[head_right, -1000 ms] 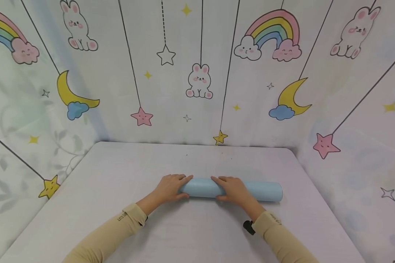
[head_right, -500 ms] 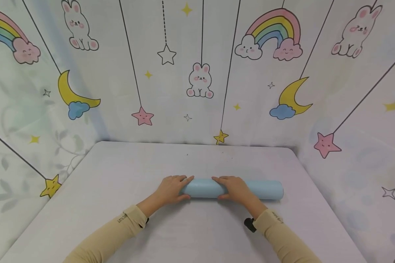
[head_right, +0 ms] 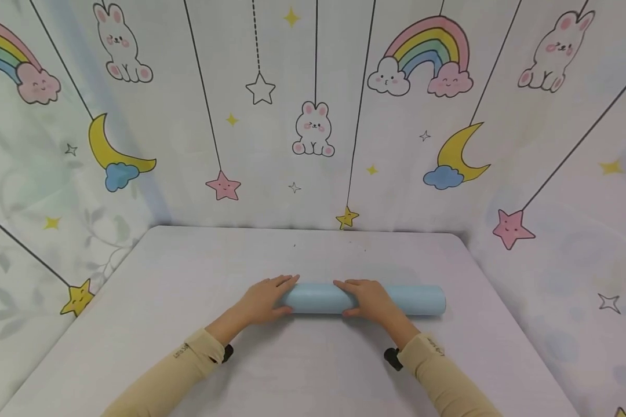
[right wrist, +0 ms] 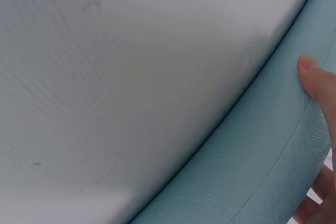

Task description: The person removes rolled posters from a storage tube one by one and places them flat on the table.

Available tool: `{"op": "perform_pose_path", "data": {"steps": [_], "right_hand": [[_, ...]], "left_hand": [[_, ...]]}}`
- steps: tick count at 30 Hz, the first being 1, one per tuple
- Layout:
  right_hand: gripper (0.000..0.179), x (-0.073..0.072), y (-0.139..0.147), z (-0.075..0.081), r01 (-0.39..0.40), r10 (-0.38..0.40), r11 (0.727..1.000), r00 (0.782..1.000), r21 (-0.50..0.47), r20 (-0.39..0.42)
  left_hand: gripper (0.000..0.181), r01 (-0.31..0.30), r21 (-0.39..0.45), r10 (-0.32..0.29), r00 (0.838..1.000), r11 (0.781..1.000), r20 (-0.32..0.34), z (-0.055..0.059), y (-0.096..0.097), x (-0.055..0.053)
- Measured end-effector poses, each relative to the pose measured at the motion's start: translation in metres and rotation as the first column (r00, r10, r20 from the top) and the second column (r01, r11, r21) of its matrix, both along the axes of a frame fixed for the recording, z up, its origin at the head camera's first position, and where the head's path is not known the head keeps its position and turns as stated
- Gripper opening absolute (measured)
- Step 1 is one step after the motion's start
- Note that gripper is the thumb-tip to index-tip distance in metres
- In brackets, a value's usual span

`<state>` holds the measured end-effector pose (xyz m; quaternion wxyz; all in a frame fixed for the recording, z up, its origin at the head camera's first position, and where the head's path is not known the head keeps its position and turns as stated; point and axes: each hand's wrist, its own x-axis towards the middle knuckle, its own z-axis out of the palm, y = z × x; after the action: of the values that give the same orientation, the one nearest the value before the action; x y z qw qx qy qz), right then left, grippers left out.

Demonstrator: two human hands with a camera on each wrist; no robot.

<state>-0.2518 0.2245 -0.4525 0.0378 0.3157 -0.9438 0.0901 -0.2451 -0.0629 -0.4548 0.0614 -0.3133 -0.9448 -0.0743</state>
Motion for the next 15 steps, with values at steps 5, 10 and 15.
{"op": "perform_pose_path", "data": {"steps": [5,10,15], "right_hand": [[0.073,0.001,0.0,-0.001,0.002,-0.002,1.0,1.0,0.002,-0.001],[0.073,0.0,0.0,-0.001,-0.007,0.007,1.0,1.0,-0.007,-0.008],[0.073,-0.001,0.001,-0.002,-0.004,0.004,1.0,1.0,-0.01,-0.014]], "left_hand": [[0.065,-0.151,0.22,0.127,0.985,0.964,0.121,0.007,-0.016,0.002],[0.061,-0.307,0.5,0.154,0.934,0.81,0.324,0.011,-0.034,0.006],[0.056,-0.473,0.632,0.103,0.842,0.613,0.53,0.01,-0.045,0.01]]}}
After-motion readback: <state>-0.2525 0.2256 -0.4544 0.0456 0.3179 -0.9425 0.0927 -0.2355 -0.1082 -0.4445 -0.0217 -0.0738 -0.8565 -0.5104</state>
